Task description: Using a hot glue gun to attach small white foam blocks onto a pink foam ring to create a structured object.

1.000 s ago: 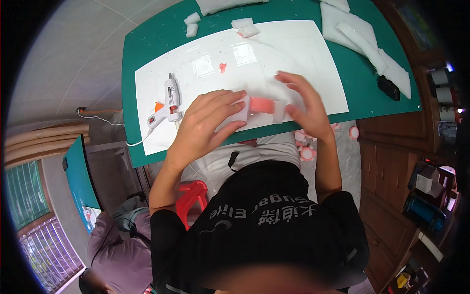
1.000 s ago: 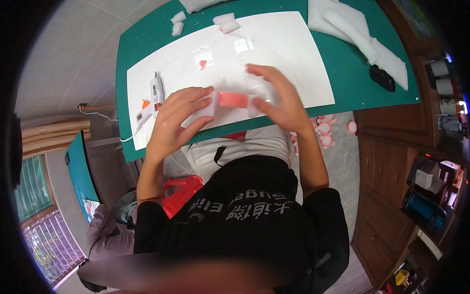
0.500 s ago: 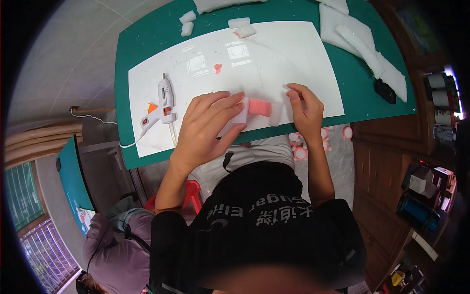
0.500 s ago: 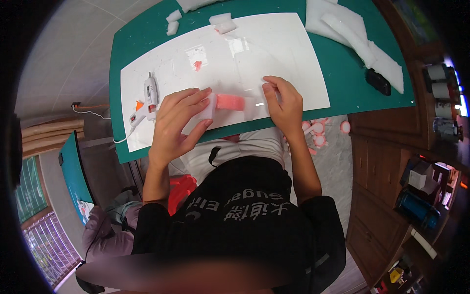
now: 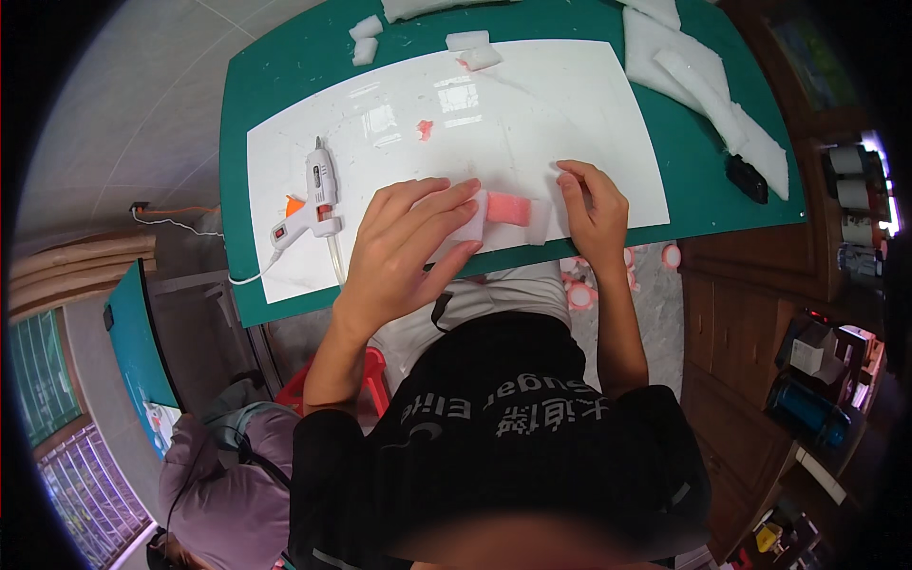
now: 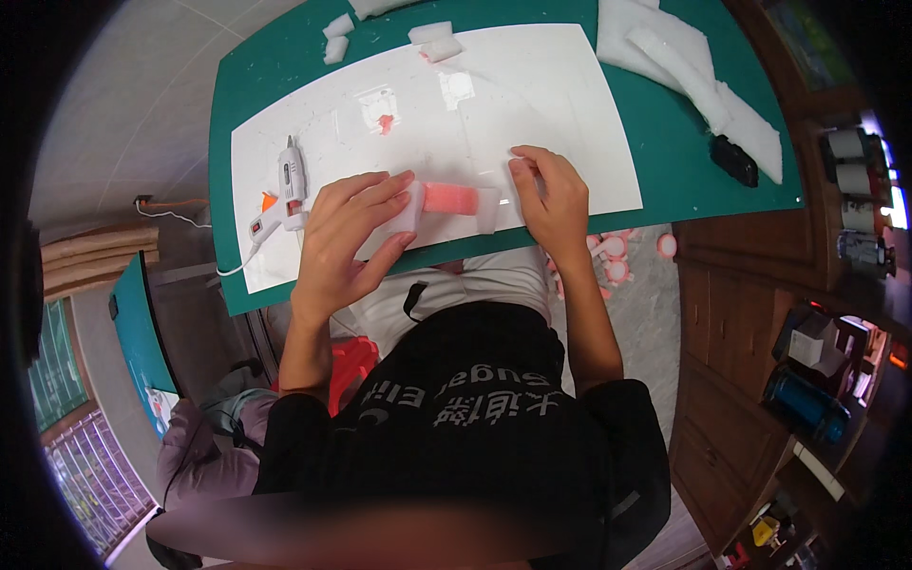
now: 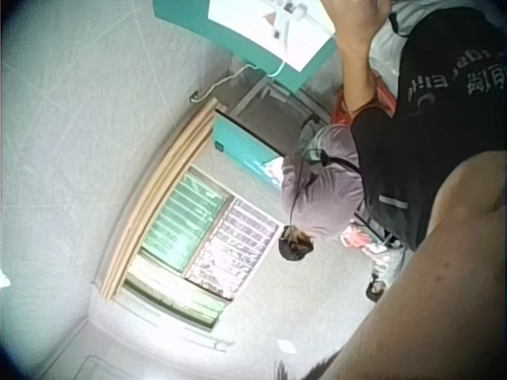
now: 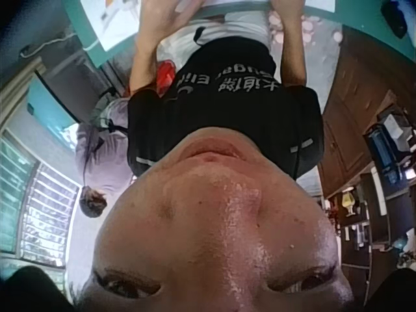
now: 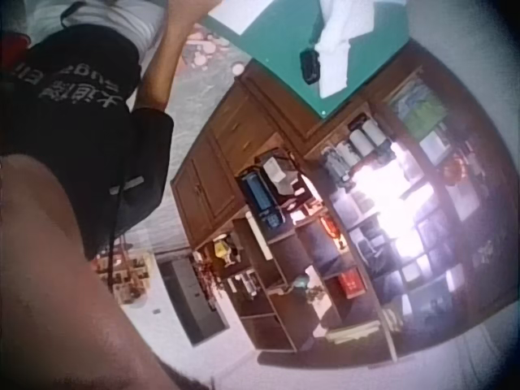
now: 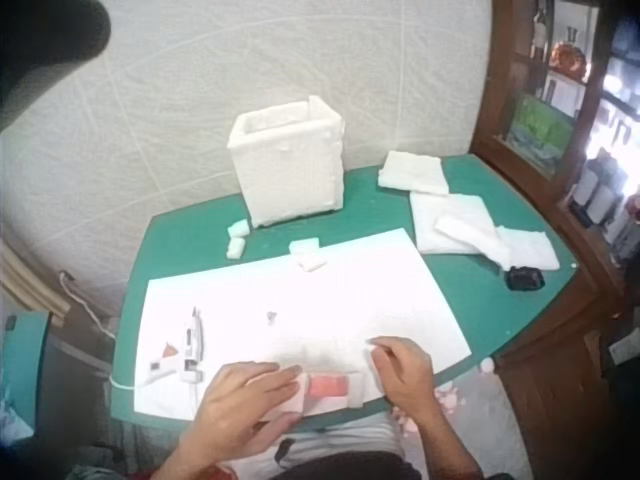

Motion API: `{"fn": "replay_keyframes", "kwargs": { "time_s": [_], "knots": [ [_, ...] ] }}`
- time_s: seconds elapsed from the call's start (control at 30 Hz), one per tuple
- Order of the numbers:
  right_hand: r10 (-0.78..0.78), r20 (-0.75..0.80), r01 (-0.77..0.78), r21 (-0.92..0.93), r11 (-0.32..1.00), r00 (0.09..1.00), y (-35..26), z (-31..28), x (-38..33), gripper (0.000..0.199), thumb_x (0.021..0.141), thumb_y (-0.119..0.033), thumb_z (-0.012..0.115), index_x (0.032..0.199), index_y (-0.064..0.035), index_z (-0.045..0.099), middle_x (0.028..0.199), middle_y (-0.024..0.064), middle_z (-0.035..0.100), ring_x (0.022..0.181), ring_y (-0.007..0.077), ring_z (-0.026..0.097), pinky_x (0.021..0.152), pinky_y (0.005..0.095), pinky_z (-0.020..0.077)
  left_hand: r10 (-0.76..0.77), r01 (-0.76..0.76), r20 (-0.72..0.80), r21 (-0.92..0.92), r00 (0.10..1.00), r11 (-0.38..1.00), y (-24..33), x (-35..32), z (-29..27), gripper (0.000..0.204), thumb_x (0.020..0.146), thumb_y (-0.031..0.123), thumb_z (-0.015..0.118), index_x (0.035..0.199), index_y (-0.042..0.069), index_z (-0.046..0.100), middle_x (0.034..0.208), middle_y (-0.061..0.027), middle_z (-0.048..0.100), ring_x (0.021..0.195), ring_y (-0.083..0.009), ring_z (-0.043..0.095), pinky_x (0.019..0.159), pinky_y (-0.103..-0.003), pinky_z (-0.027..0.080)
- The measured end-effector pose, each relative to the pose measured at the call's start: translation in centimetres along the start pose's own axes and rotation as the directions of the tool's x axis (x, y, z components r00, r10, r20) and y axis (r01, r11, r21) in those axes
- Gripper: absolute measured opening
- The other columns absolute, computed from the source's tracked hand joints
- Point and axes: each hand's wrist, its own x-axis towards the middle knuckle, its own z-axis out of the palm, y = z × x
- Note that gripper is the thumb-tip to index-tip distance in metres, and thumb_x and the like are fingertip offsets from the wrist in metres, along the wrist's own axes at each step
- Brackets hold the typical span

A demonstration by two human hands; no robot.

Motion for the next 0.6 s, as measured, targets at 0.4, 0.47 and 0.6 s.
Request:
{"fn": "replay_keyframes", "kwargs": {
  "time_s": [0.4,0.47,0.6],
  "knots": [
    [-0.038,-0.006,0.038,-0.026,0.999,0.999,0.11,0.19,0.05,0.017,0.093,-0.013,0.066,0.104,-0.0009,0.071,0.089,0.0147,0.07,0.079,0.027,0.067,0.075,0.0349,0.0532,0.019,-0.019,-0.018,0.029,1.0,0.999,-0.09,-0.16,0.3,0.036,0.073,0.007,0.08,0.107,0.0,0.07,0.123,-0.0105,0.07,0.111,-0.0312,0.063,0.093,-0.04,0.048],
    [-0.037,-0.005,0.037,-0.029,0.999,0.999,0.08,0.18,0.04,0.017,0.093,-0.013,0.065,0.103,-0.0009,0.071,0.089,0.0147,0.07,0.079,0.0271,0.067,0.075,0.035,0.0532,0.031,-0.03,-0.032,0.039,0.999,0.999,-0.12,-0.15,0.33,0.034,0.074,0.01,0.08,0.105,0.001,0.07,0.122,-0.0087,0.07,0.109,-0.0285,0.064,0.092,-0.038,0.047],
    [-0.045,-0.003,0.045,-0.031,0.999,0.999,0.06,0.19,0.09,0.017,0.093,-0.014,0.065,0.103,-0.0008,0.071,0.089,0.0149,0.07,0.079,0.0273,0.067,0.075,0.0352,0.0529,0.036,-0.034,-0.028,0.054,0.999,0.998,-0.08,-0.15,0.35,0.034,0.074,0.01,0.08,0.106,0.001,0.07,0.122,-0.0093,0.07,0.109,-0.0287,0.064,0.092,-0.039,0.047]
  ]
}}
